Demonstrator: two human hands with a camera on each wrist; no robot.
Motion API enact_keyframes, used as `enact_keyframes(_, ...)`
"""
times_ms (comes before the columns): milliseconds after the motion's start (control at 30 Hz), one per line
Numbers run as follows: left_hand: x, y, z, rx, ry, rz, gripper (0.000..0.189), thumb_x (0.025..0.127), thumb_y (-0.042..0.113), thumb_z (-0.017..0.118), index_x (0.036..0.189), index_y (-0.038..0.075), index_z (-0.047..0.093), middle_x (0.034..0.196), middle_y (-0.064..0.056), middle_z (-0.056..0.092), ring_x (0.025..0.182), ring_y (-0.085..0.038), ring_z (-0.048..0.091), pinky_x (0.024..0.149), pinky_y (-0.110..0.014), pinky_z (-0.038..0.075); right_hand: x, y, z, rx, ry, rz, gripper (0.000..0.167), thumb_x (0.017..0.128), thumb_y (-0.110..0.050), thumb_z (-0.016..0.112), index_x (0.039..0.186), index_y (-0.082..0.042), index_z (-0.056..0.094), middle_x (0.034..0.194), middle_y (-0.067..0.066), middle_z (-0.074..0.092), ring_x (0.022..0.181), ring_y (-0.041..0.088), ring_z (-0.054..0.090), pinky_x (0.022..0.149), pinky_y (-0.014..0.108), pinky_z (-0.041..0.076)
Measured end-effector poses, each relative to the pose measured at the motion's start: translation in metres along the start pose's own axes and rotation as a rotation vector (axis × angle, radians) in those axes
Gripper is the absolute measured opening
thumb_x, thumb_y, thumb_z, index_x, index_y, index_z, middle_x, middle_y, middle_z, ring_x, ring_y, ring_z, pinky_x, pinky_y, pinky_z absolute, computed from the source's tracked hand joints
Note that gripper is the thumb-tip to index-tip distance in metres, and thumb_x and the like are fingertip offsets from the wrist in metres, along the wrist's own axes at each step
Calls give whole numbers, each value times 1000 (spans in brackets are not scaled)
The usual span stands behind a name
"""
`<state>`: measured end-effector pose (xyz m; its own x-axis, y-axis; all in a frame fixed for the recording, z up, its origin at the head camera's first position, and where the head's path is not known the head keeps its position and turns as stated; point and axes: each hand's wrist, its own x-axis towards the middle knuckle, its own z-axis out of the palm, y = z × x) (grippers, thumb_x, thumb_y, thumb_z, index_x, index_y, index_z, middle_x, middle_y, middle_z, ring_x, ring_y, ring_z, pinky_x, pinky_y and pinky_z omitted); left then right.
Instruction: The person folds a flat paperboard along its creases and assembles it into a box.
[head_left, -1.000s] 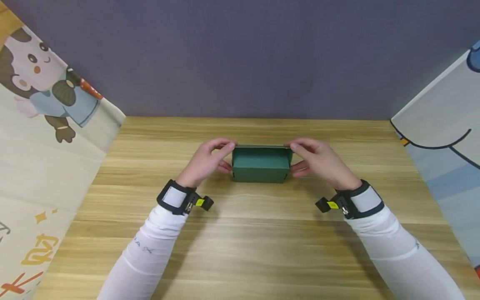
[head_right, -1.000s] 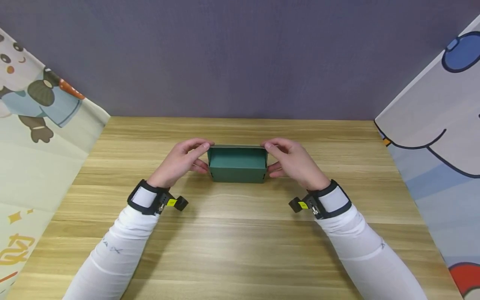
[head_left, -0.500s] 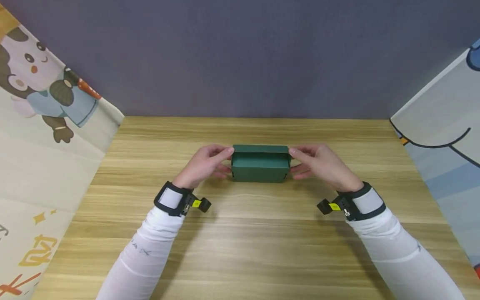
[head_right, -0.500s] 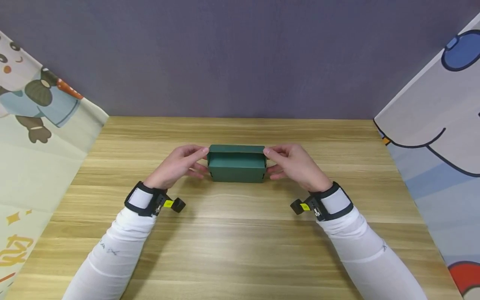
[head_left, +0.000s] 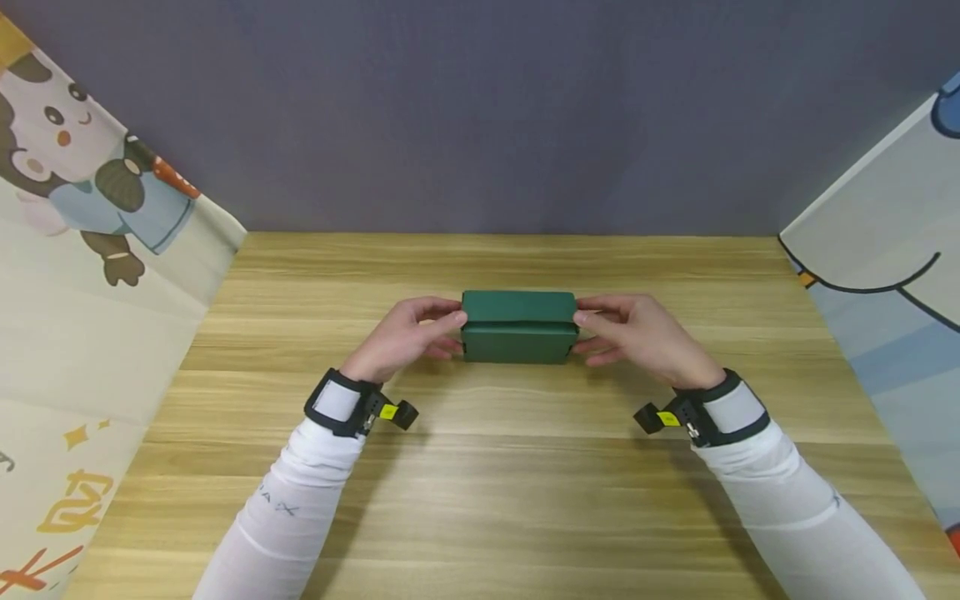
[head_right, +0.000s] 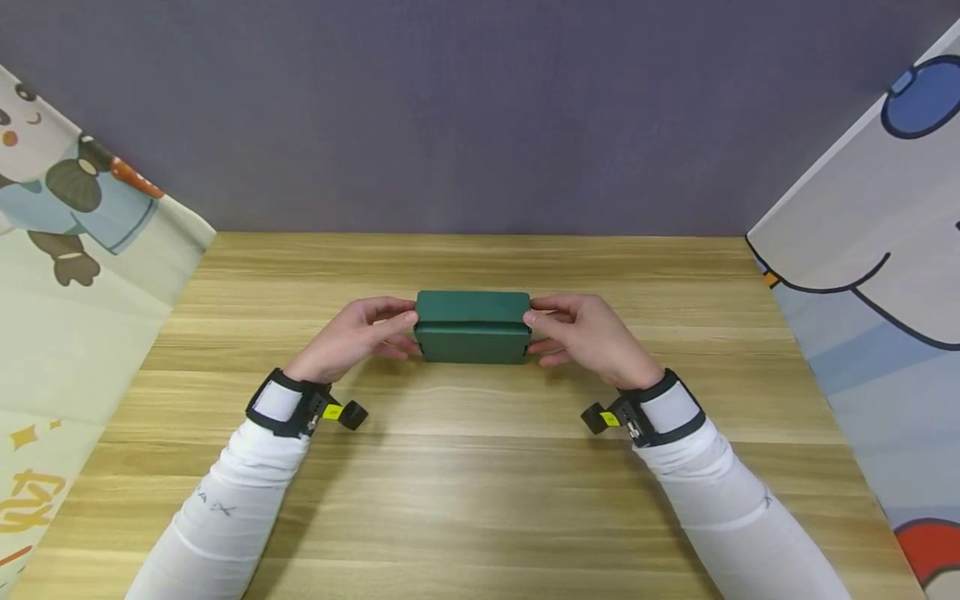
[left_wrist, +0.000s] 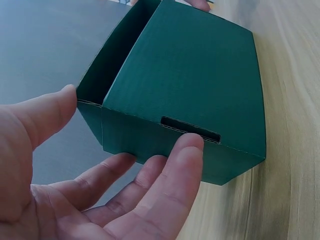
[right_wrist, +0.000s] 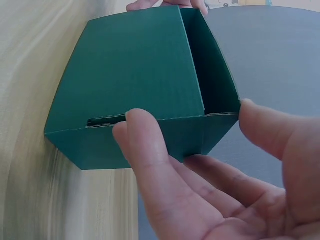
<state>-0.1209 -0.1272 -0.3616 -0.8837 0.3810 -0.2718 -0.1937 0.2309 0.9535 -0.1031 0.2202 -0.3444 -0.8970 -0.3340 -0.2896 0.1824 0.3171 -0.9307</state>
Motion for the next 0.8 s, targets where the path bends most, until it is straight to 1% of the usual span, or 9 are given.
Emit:
enact_keyframes(167, 1, -3, -1, 5, -4, 17, 51, 107, 19, 67, 150, -5, 53, 135, -24, 59, 107, -48, 71, 97, -60, 57, 1, 1, 2, -14, 8, -3, 63, 107, -26, 67, 158, 4, 44, 142, 29, 61, 115, 48, 69, 85, 47, 64)
enact_keyframes(333, 2, -4, 0, 17, 5, 29, 50, 106, 16, 69, 148, -5, 54, 134, -24, 60, 105, -47, 71, 97, -60, 57, 3, 4, 3, -34, 28, 2, 63, 106, -26, 70, 157, 3, 46, 138, 27, 65, 113, 47, 71, 86, 51, 63)
enact_keyframes(567, 2, -5, 1, 36, 16, 48, 50, 104, 12, 70, 147, -8, 54, 130, -26, 63, 103, -46, 72, 95, -57, 58, 4, 7, 4, -50, 55, -12, 61, 104, -23, 73, 154, 2, 48, 134, 27, 66, 108, 45, 73, 83, 49, 64)
enact_keyframes(800, 3, -5, 2, 39, 23, 53, 48, 104, 9, 70, 146, -8, 55, 133, -24, 62, 102, -45, 72, 95, -57, 59, 4, 7, 5, -56, 73, -17, 59, 103, -19, 73, 154, 1, 50, 135, 27, 65, 106, 43, 74, 82, 46, 65)
